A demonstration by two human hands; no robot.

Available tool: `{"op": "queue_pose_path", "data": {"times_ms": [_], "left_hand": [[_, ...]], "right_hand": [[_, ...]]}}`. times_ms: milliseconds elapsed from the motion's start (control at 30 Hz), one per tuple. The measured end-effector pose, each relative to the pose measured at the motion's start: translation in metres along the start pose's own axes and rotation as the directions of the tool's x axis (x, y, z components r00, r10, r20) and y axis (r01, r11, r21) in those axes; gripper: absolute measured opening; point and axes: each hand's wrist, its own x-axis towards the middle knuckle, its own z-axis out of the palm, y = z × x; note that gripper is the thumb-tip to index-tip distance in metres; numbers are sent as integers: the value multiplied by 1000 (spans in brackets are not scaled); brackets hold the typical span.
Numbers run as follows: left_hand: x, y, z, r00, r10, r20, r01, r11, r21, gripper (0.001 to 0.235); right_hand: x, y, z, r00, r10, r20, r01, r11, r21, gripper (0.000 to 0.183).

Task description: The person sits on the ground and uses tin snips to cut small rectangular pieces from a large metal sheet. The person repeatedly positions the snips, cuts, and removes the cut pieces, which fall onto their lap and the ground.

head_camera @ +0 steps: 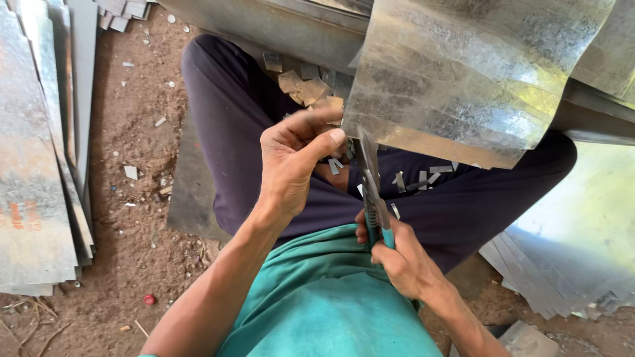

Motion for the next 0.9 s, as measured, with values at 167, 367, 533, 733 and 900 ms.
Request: {"op": "queue_pose_path", "data": {"times_ms": [167, 367, 533, 733, 900], "left_hand": [[7, 20, 4, 999, 29, -42, -29, 999, 19, 41], [7, 10, -3, 998, 39, -46, -38, 999, 6, 47], [39, 49, 2, 981, 56, 188, -123, 921, 369, 41], [114, 72, 62, 965, 108, 238, -213, 852, 477, 44], [55, 18, 137, 784, 618, 55, -559, 664, 496, 39]], "right_hand": [[9, -26, -1, 998, -57, -5, 56, 996, -74, 50], [22, -7, -4, 997, -44, -63, 32, 982, -185, 27], [8, 32, -10, 942, -265, -204, 198, 934, -297, 21], [-21, 120, -7, 919, 7, -395, -44, 995, -84, 17], [-14, 209, -12, 913, 30, -407, 9, 996, 94, 16]]}}
